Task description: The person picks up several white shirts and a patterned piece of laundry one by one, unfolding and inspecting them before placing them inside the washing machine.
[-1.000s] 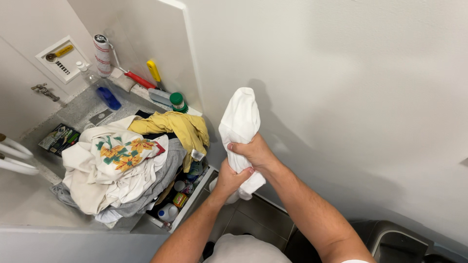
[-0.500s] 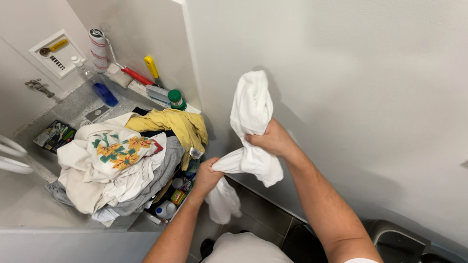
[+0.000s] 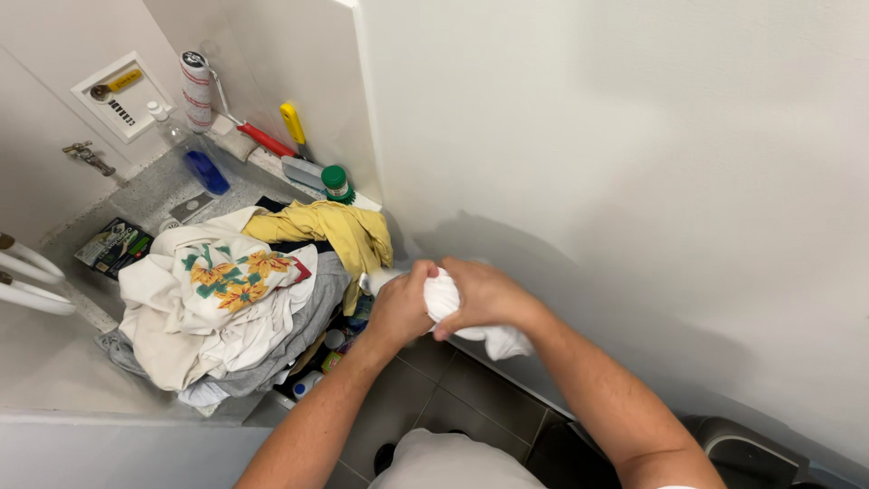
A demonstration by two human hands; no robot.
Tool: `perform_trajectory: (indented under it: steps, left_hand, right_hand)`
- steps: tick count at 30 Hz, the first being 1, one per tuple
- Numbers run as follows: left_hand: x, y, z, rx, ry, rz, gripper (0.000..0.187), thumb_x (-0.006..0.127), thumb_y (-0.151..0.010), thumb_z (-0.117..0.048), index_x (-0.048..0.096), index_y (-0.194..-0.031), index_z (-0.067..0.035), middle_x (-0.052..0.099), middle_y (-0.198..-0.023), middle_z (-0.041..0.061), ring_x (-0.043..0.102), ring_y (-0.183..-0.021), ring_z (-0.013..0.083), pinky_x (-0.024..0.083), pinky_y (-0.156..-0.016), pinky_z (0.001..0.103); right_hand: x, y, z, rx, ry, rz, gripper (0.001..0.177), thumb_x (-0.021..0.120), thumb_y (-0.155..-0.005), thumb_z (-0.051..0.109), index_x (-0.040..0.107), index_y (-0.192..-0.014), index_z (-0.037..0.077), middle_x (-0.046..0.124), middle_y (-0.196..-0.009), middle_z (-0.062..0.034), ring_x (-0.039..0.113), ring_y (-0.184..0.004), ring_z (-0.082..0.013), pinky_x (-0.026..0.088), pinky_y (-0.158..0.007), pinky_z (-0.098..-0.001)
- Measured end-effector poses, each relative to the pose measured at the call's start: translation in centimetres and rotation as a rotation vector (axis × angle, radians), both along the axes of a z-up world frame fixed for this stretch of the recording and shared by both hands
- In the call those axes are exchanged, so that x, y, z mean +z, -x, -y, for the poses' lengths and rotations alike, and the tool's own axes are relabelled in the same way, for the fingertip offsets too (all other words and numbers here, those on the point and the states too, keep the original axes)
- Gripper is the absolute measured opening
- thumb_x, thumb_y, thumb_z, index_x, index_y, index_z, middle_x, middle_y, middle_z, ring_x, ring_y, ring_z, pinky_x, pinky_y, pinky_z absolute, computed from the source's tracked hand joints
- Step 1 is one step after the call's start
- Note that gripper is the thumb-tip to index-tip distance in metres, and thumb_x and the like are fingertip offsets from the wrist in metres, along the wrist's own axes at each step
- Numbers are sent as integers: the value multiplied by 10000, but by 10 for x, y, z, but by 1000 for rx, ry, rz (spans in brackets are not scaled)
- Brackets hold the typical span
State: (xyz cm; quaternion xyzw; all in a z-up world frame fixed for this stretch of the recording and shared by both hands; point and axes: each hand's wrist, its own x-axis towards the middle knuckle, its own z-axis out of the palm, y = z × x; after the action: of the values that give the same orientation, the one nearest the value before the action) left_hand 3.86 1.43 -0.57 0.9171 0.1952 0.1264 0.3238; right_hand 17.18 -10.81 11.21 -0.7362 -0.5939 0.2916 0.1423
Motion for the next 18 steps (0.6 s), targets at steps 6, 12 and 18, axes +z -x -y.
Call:
perform_trajectory:
  steps: [6, 12, 18]
  left_hand:
    - [75, 9, 11, -145, -45, -283, 768, 759, -779, -306, 338, -1419, -244, 728, -1081, 210, 692, -1034, 485, 520, -917, 564]
    - [25, 20, -17, 12, 253, -16, 364, 775, -654, -180, 722, -1011, -128, 751, -871, 203, 719, -935, 447, 557, -798, 506]
    - [-31, 18, -19, 205, 855, 497, 283, 771, -698, -50, 713, -973, -81, 712, -833, 59, 619, -817, 182, 489, -692, 303]
  right_hand:
    - [-16, -9, 7, -77, 65, 203, 545, 833, -748, 362, 655, -1204, 123, 756, -994, -187, 715, -1011, -430, 585, -814, -523]
    - [-2, -18, 30, -207, -95, -5, 465, 806, -647, 78, 701, -1099, 98, 753, -957, -215, 696, -998, -478, 554, -832, -554]
    - [-90, -56, 41, -478, -575, -564, 550, 878, -585, 65, 698, -1100, 136, 706, -941, -34, 601, -984, -199, 446, -873, -362]
